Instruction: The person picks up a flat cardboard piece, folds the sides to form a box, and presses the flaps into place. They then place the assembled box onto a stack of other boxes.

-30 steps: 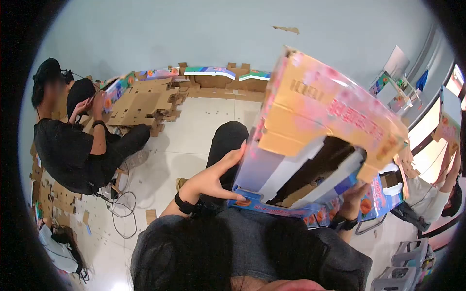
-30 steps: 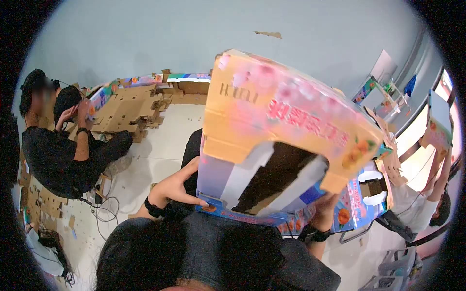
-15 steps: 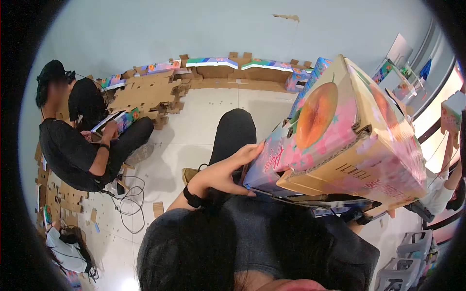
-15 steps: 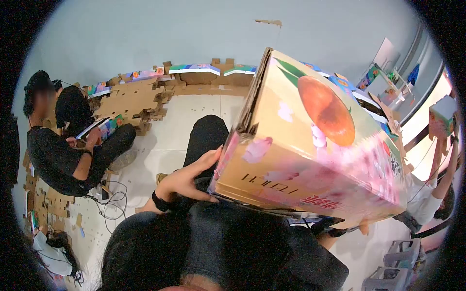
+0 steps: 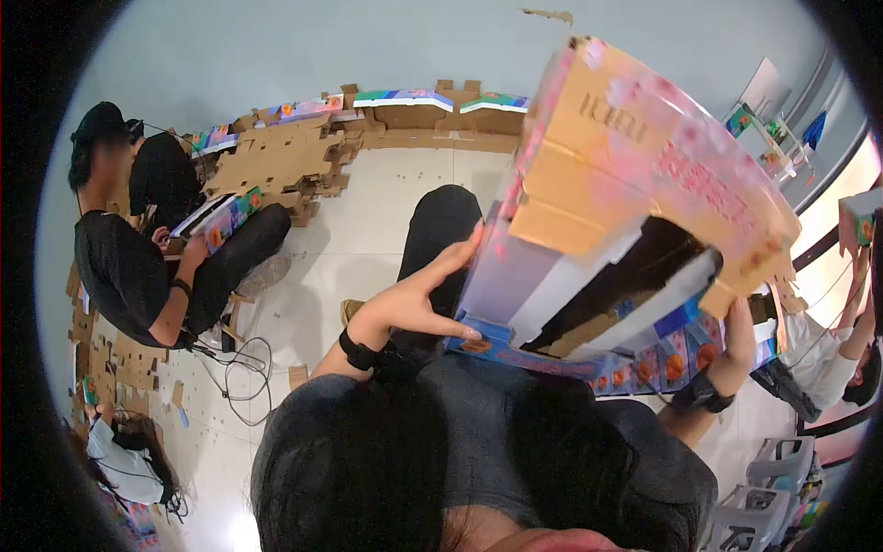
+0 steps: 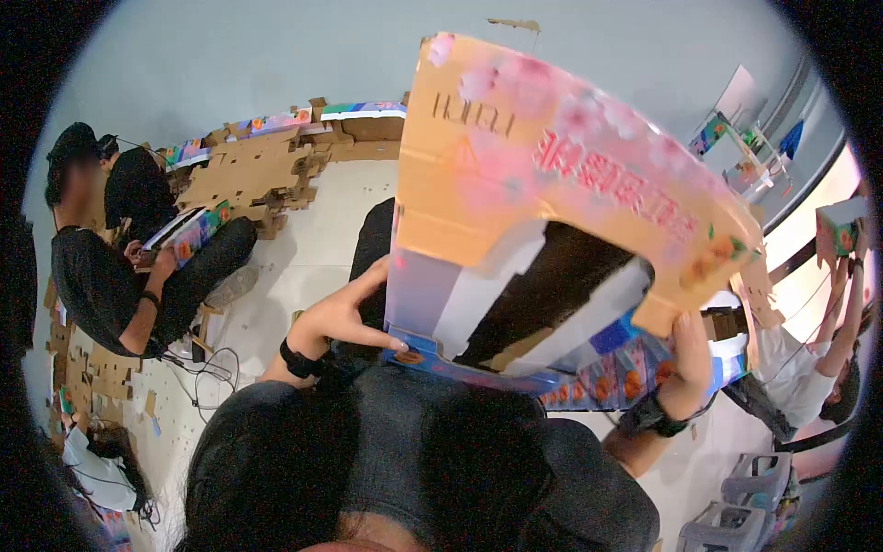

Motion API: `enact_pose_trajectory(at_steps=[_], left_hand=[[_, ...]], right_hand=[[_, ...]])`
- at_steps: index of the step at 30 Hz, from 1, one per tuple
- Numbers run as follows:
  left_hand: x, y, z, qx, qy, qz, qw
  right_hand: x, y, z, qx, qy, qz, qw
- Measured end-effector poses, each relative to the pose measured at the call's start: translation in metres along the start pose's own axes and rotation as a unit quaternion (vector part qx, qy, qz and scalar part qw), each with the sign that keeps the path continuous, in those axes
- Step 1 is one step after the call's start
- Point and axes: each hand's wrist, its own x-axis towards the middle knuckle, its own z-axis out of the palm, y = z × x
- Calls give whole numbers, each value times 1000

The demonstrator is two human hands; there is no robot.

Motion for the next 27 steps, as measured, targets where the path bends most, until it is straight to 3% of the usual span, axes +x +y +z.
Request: enact_pose_trajectory(at_steps=[1, 2, 3, 5, 7, 10, 11, 13, 14, 16, 17, 20, 23, 24, 27], left_hand=[[-1, -2, 1, -12, 11, -7, 1000], [-1, 0, 2, -18, 16, -11, 1000], [-1, -2, 3, -28, 19, -12, 999], [-2, -7, 6, -49, 24, -16, 998], [-3, -7, 6, -54, 20, -24, 998], [-2, -9, 7, -65, 13, -29, 997], [-2, -10, 8, -68, 11, -29, 997], [-1, -4, 9, -51, 8, -35, 998], [1, -3, 9, -41, 8, -35, 999], [2, -4, 9, -31, 1, -19, 999], [2, -5, 9, -25, 0, -9, 1000], [0, -13, 11, -9, 0, -9, 1000], [0, -12, 13, -34, 2, -36, 999], [2, -9, 13, -52, -4, -48, 998], [3, -6, 20, -28, 28, -56, 998]], right_hand=[[20, -20, -23, -151, -151, 9, 977], [27, -56, -19, -251, -227, -49, 940], [32, -85, -20, -324, -261, -20, 909], [46, -100, -41, -334, -239, -101, 906], [61, -103, -66, -219, -218, -88, 947], [66, -145, -80, -341, -66, -206, 915], [67, -154, -76, -366, -10, -283, 886], [70, -146, -71, -216, -39, -327, 919], [69, -126, -59, -150, -58, -299, 940], [66, -84, -36, -9, -85, -241, 967], [54, -44, -39, -56, -116, -196, 972], [34, 8, -9, 54, -161, -32, 985], [38, 30, 31, 201, -68, -85, 974], [51, 36, 33, 137, -60, -66, 987], [49, 13, 77, 233, -11, -114, 966]])
